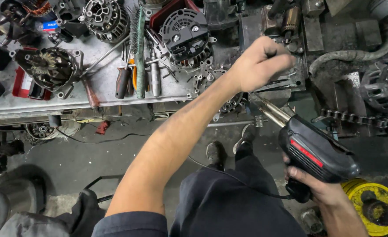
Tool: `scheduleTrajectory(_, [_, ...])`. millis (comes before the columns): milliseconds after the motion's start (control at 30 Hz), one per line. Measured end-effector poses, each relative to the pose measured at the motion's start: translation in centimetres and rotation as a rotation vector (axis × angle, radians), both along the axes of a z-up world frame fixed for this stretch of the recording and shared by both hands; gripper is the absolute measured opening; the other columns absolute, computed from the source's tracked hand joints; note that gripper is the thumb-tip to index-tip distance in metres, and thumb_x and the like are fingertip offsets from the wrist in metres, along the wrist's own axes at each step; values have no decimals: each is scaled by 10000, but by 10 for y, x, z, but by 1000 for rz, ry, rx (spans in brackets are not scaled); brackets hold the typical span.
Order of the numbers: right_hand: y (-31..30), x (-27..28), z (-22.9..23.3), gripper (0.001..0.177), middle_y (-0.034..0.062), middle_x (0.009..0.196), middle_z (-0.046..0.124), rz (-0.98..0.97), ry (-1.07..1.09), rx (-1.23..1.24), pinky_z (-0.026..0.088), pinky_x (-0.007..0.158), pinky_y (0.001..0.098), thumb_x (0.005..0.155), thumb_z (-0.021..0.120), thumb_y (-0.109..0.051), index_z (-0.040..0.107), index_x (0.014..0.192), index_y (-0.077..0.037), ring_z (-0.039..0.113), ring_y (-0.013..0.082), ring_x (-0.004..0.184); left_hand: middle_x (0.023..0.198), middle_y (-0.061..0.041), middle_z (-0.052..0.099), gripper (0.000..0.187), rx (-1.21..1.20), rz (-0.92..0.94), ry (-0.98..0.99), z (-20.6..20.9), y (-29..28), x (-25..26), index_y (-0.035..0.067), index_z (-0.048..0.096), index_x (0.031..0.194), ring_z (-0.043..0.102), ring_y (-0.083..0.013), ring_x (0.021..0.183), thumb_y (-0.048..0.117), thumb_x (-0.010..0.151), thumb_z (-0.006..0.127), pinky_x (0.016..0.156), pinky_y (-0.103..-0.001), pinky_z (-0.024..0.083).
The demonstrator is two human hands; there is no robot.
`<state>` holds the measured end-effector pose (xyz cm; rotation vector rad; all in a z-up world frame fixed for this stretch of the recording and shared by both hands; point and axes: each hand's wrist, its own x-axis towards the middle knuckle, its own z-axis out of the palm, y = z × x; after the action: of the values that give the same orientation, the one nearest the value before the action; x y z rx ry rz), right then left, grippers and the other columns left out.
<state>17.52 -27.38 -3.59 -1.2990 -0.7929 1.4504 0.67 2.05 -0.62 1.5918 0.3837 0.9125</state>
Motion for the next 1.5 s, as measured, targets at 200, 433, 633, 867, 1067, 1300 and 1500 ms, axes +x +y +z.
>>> scheduleTrajectory(200, [3,-1,2,579,77,1019,655,8,-42,-9,557,652,333,748,779,-50,571,1288,-53,640,167,780,637,31,563,284,-43,-181,-103,5,-4,-6,-46,720,821,479,-67,605,175,983,646,546,-312,391])
scheduleTrajectory(433, [4,-5,5,559,76,1033,626,53,-34,38,538,643,317,789,782,-75,553,1298,-45,614,152,785,555,-17,538,418,-1,558,-15,29,-48,9,-17,687,794,485,-58,540,312,1031,586,486,-306,406])
scheduleTrajectory(633, [0,-2,-5,566,80,1055,628,35,-41,48,523,642,304,788,783,-76,550,1302,-35,600,141,788,556,-87,601,445,-74,804,73,35,-45,15,-11,701,847,551,-91,494,366,1028,549,503,-321,472])
scheduleTrajectory(867, [1,-9,3,611,76,1048,622,21,12,15,520,620,312,770,790,-93,542,1328,-67,603,151,756,543,5,586,408,76,337,103,17,-23,6,3,720,799,535,-66,526,340,991,596,492,-308,449])
scheduleTrajectory(1067, [2,-8,5,609,74,1050,622,35,-21,31,532,639,316,763,804,-142,554,1310,-48,610,152,781,586,59,469,395,-144,-111,-57,1,1,0,1,653,702,396,-56,539,230,1023,639,490,-300,307])
scheduleTrajectory(1300, [8,-10,12,576,69,1017,630,47,-40,52,539,637,318,770,798,-125,559,1288,-49,613,146,766,581,71,485,361,-147,-5,-63,3,-8,-4,22,717,761,405,-38,524,271,1011,639,466,-289,308])
scheduleTrajectory(1500, [2,-4,1,483,73,1052,643,66,-32,42,543,670,316,808,788,-105,578,1233,-13,619,148,799,583,-5,569,524,-15,463,137,35,-27,-4,1,730,903,510,-78,592,480,1010,545,545,-311,469])
